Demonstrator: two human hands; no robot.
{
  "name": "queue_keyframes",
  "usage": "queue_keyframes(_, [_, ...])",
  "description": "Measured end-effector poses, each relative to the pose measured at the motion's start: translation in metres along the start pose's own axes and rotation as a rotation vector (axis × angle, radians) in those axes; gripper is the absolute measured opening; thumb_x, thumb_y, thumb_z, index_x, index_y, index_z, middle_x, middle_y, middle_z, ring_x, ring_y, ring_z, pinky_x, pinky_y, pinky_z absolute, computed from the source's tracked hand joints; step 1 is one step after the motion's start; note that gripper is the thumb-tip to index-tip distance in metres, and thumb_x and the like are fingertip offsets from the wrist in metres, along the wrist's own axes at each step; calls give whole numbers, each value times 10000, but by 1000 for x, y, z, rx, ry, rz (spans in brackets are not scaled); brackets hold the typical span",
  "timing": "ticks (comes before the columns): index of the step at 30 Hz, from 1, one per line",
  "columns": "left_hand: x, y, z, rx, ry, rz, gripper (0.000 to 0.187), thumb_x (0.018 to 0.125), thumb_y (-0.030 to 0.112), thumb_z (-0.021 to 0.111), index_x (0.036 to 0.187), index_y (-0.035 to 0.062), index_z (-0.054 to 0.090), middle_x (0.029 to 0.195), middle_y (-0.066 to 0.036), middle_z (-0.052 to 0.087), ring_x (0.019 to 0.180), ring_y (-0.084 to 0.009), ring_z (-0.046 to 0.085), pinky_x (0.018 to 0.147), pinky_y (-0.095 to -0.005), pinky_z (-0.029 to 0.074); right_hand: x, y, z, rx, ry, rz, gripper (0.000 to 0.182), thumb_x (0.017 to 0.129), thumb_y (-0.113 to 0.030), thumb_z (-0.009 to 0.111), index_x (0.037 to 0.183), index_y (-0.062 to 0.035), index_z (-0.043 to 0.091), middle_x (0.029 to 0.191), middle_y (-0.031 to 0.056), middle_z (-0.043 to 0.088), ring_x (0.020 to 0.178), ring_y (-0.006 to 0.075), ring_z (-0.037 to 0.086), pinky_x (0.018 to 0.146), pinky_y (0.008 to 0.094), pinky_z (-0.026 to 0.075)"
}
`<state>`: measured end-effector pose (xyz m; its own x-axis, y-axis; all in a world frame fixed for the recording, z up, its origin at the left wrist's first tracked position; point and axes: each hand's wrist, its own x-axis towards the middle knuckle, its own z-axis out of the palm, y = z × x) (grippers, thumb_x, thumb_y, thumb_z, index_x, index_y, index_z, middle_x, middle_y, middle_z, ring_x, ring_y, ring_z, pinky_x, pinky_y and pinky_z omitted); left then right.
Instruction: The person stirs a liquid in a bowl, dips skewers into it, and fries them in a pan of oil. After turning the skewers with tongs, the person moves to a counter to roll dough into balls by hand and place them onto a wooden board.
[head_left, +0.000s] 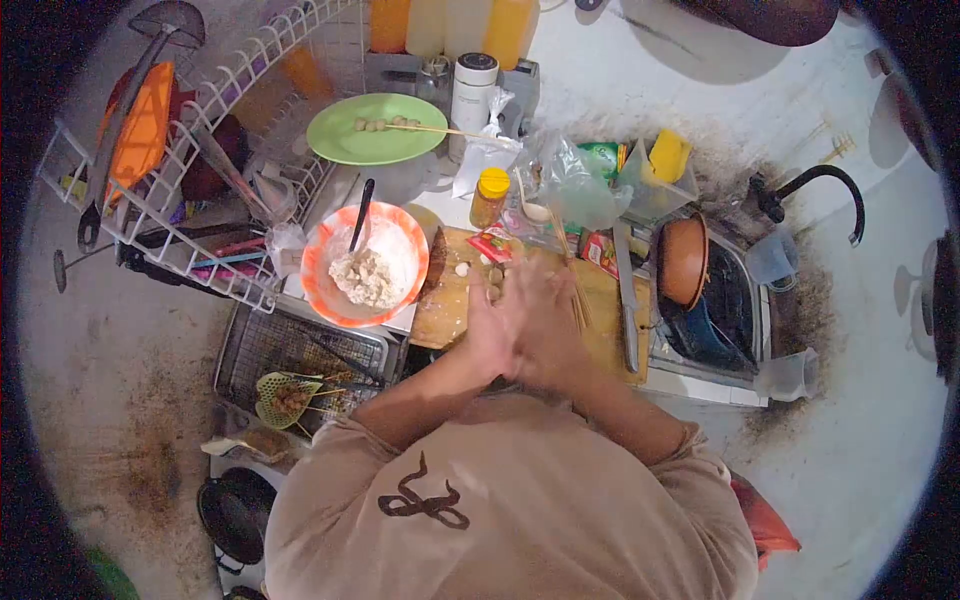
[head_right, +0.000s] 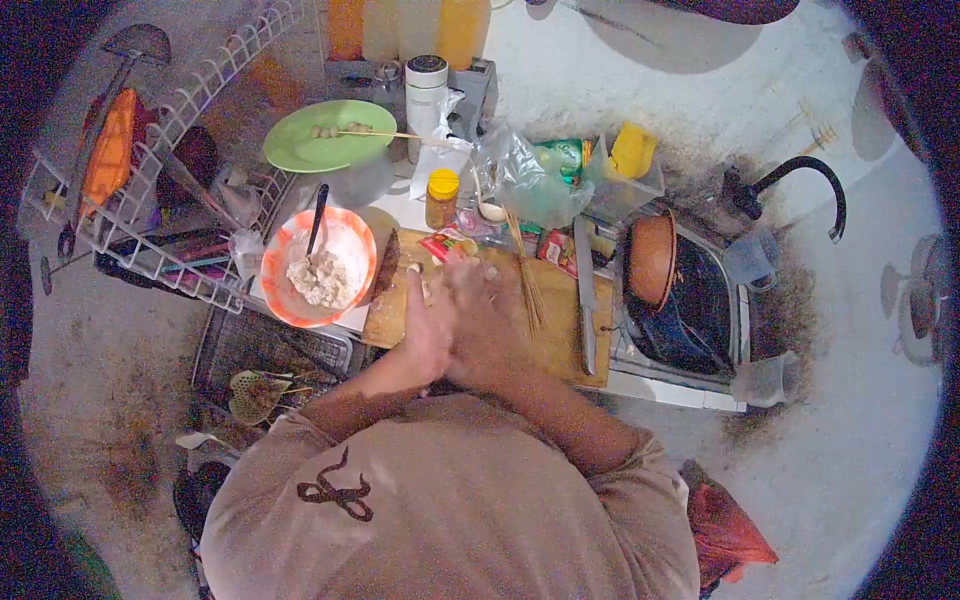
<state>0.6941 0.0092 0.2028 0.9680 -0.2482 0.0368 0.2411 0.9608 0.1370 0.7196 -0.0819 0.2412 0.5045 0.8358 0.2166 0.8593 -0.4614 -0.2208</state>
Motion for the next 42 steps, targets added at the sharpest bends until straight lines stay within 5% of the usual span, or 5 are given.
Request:
queue_keyframes(5, [7,-13,3,40,-121,155,691,727,621,176,1262,189,109,1300,-56,146,1175,-224,194,954,-387,152,20,3,4,-102,15,-33,740,702,-479,354,1206,36,186,1259,254,126,1158,420,119,887,558,4])
queue_keyframes(17, [20,1,-5,-42,-76,76,755,726,627,172,1196,46,283,1230,-77,305,1124,-227,294,906,-382,257,-5,36,-4,171,472,47,527,716,-263,516,1171,-63,342,1158,111,405,1145,329,251,935,494,11])
queue_keyframes(24, [14,-2,3,107,50,72,789,698,653,135,1196,55,267,1187,-81,359,1073,-209,361,885,-343,303,-19,29,13,30,139,42,371,699,-244,541,1038,-98,502,1153,45,414,1172,316,197,897,553,-16])
queue_keyframes(33, [13,-15,-21,173,140,105,754,697,625,136,1193,73,267,1168,-78,379,1083,-200,352,915,-331,279,-15,17,21,0,-100,34,392,719,-225,509,1087,-100,456,1208,67,345,1179,330,160,897,559,-6])
queue_keyframes(42, [16,-9,-26,180,212,199,693,730,596,135,1196,98,256,1193,-86,346,1084,-201,359,892,-335,318,-7,28,-20,318,379,-18,572,706,-207,462,1190,17,254,1218,210,261,1170,372,133,935,483,51])
